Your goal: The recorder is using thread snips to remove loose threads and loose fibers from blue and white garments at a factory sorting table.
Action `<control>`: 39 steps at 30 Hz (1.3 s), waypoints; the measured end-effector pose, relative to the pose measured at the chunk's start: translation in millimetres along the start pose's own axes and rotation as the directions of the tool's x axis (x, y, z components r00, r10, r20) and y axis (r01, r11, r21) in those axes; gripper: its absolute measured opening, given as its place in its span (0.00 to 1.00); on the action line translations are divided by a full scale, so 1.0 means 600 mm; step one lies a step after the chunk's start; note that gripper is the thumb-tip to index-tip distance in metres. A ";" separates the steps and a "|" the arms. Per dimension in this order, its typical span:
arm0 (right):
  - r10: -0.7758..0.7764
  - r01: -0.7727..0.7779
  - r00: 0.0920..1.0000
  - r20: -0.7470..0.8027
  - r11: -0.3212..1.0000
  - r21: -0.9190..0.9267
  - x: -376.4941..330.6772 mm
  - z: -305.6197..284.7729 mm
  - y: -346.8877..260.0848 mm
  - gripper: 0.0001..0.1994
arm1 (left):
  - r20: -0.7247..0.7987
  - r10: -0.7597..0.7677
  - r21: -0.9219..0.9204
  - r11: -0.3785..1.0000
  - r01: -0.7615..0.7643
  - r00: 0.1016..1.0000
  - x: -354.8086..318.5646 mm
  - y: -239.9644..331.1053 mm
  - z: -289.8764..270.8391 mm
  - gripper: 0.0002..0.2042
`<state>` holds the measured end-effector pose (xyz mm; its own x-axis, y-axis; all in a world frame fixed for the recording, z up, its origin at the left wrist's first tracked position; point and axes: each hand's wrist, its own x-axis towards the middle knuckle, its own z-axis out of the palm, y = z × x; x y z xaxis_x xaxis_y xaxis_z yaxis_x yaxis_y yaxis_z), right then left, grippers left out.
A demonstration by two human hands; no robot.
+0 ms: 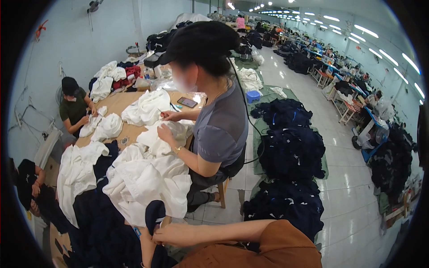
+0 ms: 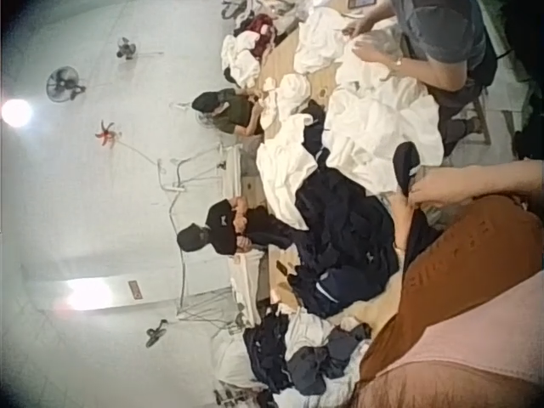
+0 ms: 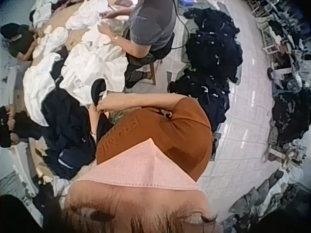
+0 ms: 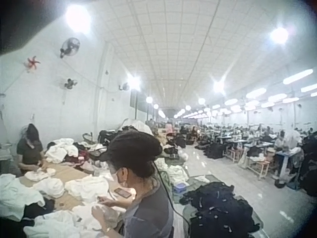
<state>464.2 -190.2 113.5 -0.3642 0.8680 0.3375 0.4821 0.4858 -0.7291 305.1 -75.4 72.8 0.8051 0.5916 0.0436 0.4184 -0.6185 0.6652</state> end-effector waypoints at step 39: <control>-0.019 0.087 0.985 0.171 0.910 -0.405 0.399 0.512 0.136 0.06 | 0.096 -0.496 -0.501 0.725 0.473 0.863 -0.316 -0.433 -0.222 0.15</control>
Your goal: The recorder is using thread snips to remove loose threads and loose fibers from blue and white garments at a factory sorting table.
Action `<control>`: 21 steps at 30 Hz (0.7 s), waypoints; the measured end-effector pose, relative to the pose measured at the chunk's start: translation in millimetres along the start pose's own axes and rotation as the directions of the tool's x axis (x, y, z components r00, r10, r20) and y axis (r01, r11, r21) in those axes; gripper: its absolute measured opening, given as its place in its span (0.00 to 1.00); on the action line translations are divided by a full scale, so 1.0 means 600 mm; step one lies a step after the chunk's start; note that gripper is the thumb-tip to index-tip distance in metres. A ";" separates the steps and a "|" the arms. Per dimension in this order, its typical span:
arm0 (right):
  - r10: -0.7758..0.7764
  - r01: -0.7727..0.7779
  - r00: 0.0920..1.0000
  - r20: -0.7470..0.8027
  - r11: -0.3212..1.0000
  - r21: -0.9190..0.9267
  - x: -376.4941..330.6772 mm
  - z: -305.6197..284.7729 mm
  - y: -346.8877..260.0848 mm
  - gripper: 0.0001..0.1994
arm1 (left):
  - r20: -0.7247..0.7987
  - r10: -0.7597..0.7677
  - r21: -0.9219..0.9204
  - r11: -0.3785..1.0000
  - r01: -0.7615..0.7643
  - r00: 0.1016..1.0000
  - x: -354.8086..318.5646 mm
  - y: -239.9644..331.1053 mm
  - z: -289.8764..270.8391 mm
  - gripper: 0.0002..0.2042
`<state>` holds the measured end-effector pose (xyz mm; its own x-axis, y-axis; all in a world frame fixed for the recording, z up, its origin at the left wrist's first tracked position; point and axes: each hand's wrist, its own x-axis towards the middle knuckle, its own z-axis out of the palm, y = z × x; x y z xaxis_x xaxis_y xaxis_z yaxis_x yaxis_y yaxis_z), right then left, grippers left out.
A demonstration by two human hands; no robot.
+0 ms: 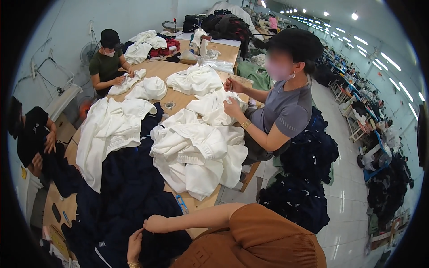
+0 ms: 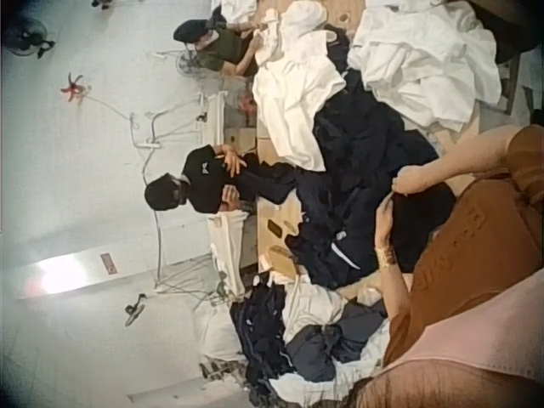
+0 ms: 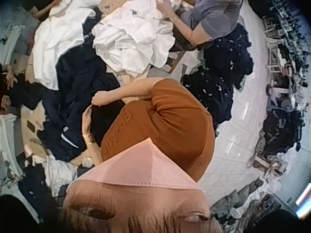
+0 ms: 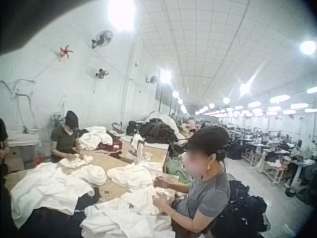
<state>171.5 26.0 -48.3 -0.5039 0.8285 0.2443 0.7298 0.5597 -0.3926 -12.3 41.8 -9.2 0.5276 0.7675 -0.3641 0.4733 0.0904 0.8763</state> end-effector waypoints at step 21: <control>0.115 -0.154 0.987 0.111 0.867 0.473 -0.014 -0.094 0.001 0.10 | -0.332 -0.170 -0.205 0.973 0.105 0.928 -0.052 0.089 0.066 0.06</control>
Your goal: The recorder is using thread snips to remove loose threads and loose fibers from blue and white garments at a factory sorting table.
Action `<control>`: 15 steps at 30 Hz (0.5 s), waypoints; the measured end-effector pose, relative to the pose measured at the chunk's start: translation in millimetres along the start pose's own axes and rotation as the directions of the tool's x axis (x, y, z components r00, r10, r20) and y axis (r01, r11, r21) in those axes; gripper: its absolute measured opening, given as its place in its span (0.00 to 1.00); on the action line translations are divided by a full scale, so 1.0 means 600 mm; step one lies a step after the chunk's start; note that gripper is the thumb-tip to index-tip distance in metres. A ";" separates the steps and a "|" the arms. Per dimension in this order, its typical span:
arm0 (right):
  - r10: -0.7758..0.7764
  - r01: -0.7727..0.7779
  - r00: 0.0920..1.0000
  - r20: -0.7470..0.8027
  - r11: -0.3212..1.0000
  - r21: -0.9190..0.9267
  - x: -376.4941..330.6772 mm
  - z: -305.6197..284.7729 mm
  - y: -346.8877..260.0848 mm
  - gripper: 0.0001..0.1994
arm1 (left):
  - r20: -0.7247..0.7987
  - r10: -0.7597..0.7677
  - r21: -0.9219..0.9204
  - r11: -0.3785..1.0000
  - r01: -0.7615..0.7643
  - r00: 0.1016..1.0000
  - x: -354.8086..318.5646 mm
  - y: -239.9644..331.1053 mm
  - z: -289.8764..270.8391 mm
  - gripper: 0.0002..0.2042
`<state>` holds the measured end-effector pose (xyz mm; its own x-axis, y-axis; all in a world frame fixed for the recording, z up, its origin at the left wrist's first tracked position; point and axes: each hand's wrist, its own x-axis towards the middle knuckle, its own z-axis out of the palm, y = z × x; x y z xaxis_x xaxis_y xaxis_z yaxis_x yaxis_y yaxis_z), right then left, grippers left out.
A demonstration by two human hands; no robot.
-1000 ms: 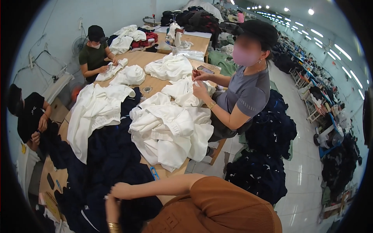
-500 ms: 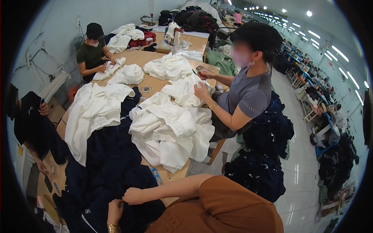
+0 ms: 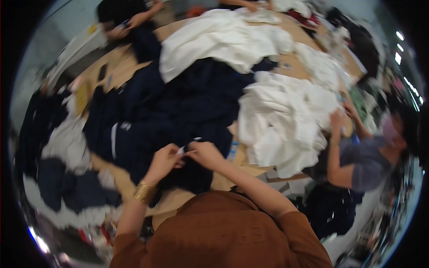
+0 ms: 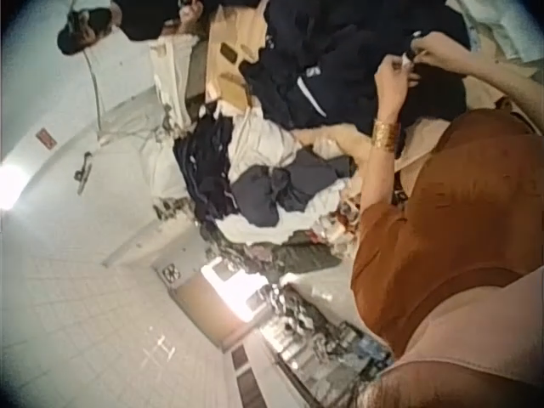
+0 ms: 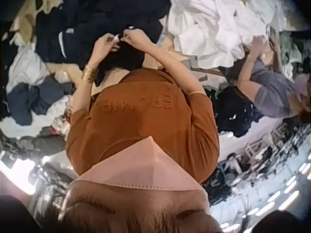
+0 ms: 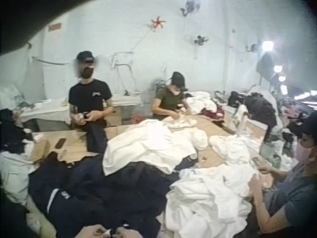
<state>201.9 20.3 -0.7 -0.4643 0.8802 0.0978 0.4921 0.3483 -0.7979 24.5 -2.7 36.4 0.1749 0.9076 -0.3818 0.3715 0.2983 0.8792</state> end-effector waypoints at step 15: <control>0.010 -0.179 0.934 0.358 0.878 0.443 -0.012 -0.011 -0.018 0.06 | -0.172 -0.069 -0.595 0.802 -0.047 0.983 -0.016 -0.097 0.068 0.07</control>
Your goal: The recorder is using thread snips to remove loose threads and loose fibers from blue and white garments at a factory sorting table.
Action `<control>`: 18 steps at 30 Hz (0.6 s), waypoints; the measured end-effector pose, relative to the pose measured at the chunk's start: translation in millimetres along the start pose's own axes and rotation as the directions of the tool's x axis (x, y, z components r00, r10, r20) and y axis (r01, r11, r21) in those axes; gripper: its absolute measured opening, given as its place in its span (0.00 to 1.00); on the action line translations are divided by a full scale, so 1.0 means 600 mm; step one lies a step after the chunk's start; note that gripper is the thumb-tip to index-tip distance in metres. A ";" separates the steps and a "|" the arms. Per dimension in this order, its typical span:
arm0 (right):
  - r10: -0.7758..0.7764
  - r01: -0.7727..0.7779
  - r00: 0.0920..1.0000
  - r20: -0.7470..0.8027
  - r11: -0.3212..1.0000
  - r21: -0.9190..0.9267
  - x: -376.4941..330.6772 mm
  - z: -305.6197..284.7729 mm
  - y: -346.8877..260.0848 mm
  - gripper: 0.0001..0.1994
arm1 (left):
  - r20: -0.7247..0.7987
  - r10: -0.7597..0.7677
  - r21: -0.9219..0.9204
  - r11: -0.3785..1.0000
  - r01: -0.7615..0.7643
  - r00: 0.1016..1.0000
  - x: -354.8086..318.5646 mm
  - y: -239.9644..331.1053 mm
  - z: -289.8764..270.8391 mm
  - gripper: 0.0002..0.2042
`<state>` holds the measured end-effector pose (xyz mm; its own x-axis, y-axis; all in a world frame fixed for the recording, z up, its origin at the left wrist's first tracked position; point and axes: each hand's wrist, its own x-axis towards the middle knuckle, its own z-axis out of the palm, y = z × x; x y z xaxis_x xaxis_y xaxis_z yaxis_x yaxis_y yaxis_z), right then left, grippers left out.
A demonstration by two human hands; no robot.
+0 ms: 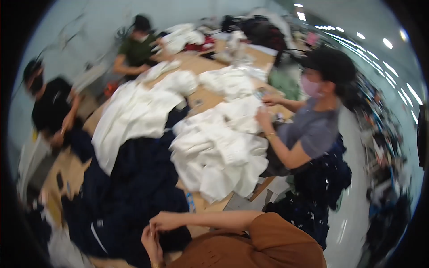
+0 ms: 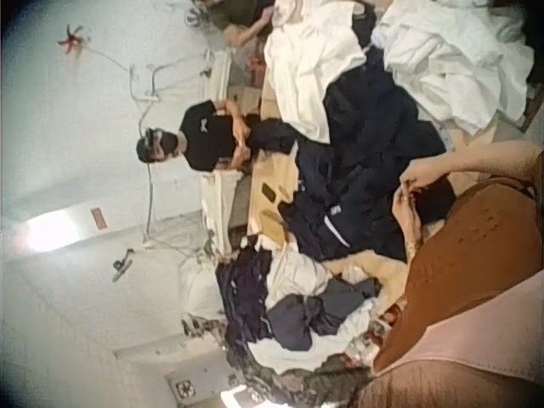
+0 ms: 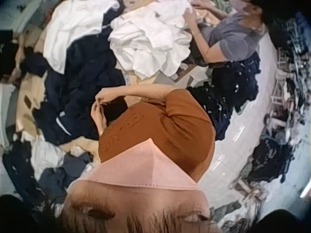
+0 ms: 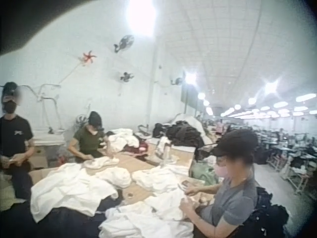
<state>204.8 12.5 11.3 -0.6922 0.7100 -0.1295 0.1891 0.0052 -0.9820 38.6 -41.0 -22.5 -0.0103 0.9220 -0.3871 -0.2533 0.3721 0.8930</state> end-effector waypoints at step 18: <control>-0.418 0.378 0.905 -0.075 0.874 -0.304 0.057 0.018 0.058 0.09 | 0.035 0.111 0.275 0.954 -0.116 0.993 -0.004 -0.001 -0.031 0.11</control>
<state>179.9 29.5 -28.9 -0.6534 0.6935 0.3035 0.1153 0.4875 -0.8655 20.9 -45.2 -26.3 -0.0040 0.9607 -0.2775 0.0252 0.2775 0.9604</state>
